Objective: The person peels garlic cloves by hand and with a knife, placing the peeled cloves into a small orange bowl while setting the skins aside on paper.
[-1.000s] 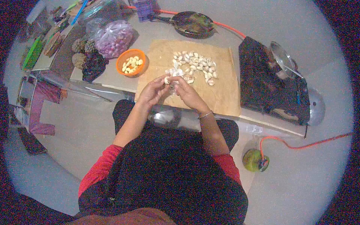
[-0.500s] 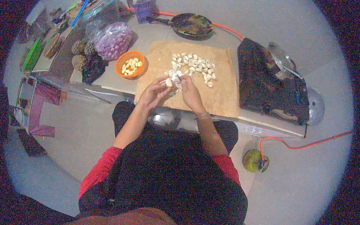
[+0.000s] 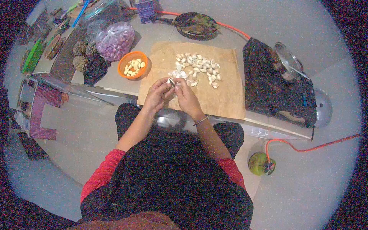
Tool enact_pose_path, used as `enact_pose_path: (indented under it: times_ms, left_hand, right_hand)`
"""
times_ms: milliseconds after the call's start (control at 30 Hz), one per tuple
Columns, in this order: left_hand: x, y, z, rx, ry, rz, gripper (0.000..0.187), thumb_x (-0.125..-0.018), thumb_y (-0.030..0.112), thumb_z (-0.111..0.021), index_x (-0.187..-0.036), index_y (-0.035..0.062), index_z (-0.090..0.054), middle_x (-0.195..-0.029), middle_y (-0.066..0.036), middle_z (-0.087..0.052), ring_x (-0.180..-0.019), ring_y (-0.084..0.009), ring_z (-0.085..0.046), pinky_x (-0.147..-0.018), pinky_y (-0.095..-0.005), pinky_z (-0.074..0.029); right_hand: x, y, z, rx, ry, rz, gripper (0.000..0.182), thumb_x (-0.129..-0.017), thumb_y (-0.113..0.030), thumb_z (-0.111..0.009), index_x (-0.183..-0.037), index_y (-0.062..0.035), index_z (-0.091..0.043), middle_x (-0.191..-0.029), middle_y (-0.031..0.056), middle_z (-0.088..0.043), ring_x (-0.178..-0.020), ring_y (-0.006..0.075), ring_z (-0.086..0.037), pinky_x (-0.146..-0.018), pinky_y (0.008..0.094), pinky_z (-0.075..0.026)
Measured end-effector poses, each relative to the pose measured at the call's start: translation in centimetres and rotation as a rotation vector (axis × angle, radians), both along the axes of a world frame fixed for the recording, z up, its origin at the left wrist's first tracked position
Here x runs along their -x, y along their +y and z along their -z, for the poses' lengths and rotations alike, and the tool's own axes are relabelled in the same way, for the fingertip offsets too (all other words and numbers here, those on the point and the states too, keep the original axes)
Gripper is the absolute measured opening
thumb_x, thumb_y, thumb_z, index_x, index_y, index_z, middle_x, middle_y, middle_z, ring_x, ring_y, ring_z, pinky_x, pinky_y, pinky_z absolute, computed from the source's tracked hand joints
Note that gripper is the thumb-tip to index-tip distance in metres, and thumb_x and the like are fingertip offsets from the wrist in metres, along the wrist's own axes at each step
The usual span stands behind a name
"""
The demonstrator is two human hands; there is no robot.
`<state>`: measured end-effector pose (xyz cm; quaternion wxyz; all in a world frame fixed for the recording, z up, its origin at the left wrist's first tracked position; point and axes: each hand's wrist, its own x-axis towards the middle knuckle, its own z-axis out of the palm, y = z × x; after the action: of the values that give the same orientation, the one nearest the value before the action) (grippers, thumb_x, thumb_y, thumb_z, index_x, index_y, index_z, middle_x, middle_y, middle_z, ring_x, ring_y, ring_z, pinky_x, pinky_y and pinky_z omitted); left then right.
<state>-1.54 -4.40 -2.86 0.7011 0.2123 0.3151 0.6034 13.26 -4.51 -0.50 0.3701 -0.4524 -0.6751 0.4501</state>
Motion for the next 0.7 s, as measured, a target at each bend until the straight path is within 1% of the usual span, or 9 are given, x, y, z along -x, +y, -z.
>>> enact_pose_path:
  times_ms: [33, 133, 233, 333, 433, 533, 633, 700]
  left_hand:
    - [0.0, 0.0, 0.1, 0.001, -0.005, -0.003, 0.023, -0.086, 0.000, -0.053, -0.109, -0.0005, -0.054, -0.100, -0.011, -0.061, -0.090, -0.0180, -0.063, -0.079, -0.0268, -0.055]
    - [-0.1, 0.0, 0.0, -0.009, 0.028, -0.016, 0.023, -0.086, 0.001, -0.053, -0.109, -0.0004, -0.054, -0.098, -0.011, -0.061, -0.088, -0.0178, -0.063, -0.076, -0.0267, -0.056]
    - [-0.1, 0.0, 0.2, 0.000, 0.031, -0.001, 0.024, -0.086, 0.001, -0.053, -0.110, -0.0007, -0.054, -0.096, -0.010, -0.062, -0.088, -0.0181, -0.063, -0.076, -0.0279, -0.055]
    - [0.1, -0.1, 0.4, 0.018, 0.009, 0.023, 0.025, -0.084, -0.002, -0.053, -0.109, -0.0045, -0.055, -0.091, -0.010, -0.061, -0.083, -0.0156, -0.063, -0.075, -0.0249, -0.055]
    - [0.0, -0.2, 0.4, 0.039, 0.055, 0.119, 0.026, -0.086, -0.001, -0.051, -0.112, -0.0048, -0.055, -0.091, -0.011, -0.062, -0.084, -0.0158, -0.063, -0.075, -0.0242, -0.055]
    - [-0.3, -0.7, -0.6, 0.061, 0.038, 0.079, 0.028, -0.088, 0.000, -0.048, -0.114, -0.0055, -0.054, -0.092, -0.012, -0.062, -0.086, -0.0163, -0.063, -0.075, -0.0246, -0.054]
    - [0.0, -0.5, -1.4, 0.059, -0.028, 0.036, 0.028, -0.087, -0.002, -0.049, -0.115, -0.0060, -0.053, -0.093, -0.013, -0.062, -0.088, -0.0173, -0.063, -0.076, -0.0250, -0.054]
    - [-0.2, -0.4, -1.1, 0.044, -0.016, 0.024, 0.028, -0.087, -0.002, -0.052, -0.114, -0.0060, -0.053, -0.093, -0.014, -0.063, -0.089, -0.0178, -0.064, -0.076, -0.0253, -0.054]
  right_hand:
    - [0.0, 0.0, 0.0, -0.005, 0.002, -0.003, 0.026, -0.096, -0.020, -0.040, -0.119, -0.0091, -0.045, -0.100, 0.0189, -0.061, -0.095, 0.0320, -0.061, -0.081, 0.0391, -0.046]
    - [0.1, -0.2, 0.0, -0.045, -0.100, 0.041, 0.025, -0.096, -0.021, -0.038, -0.118, -0.0111, -0.046, -0.095, 0.0181, -0.063, -0.092, 0.0345, -0.062, -0.077, 0.0409, -0.048]
    - [0.4, -0.7, -0.5, -0.152, -0.149, 0.104, 0.024, -0.096, -0.022, -0.037, -0.116, -0.0132, -0.047, -0.092, 0.0171, -0.064, -0.089, 0.0366, -0.062, -0.072, 0.0442, -0.048]
    - [0.3, -0.6, -0.5, -0.182, -0.287, 0.186, 0.023, -0.095, -0.022, -0.039, -0.115, -0.0142, -0.049, -0.093, 0.0171, -0.064, -0.088, 0.0371, -0.062, -0.070, 0.0465, -0.047]
    - [0.0, 0.0, -0.8, -0.169, -0.437, 0.277, 0.023, -0.095, -0.024, -0.039, -0.114, -0.0143, -0.050, -0.093, 0.0183, -0.064, -0.087, 0.0394, -0.061, -0.069, 0.0490, -0.046]
    - [-1.2, 1.2, -0.6, -0.069, -0.479, 0.330, 0.025, -0.095, -0.026, -0.039, -0.114, -0.0144, -0.049, -0.092, 0.0201, -0.063, -0.086, 0.0414, -0.060, -0.070, 0.0507, -0.045]
    - [-1.8, 1.6, 0.0, -0.116, -0.457, 0.282, 0.026, -0.095, -0.027, -0.038, -0.115, -0.0128, -0.047, -0.093, 0.0233, -0.062, -0.088, 0.0430, -0.059, -0.070, 0.0522, -0.044]
    - [-1.9, 1.8, 0.2, -0.056, -0.416, 0.253, 0.027, -0.095, -0.026, -0.038, -0.116, -0.0121, -0.045, -0.087, 0.0224, -0.062, -0.082, 0.0425, -0.060, -0.069, 0.0507, -0.045]
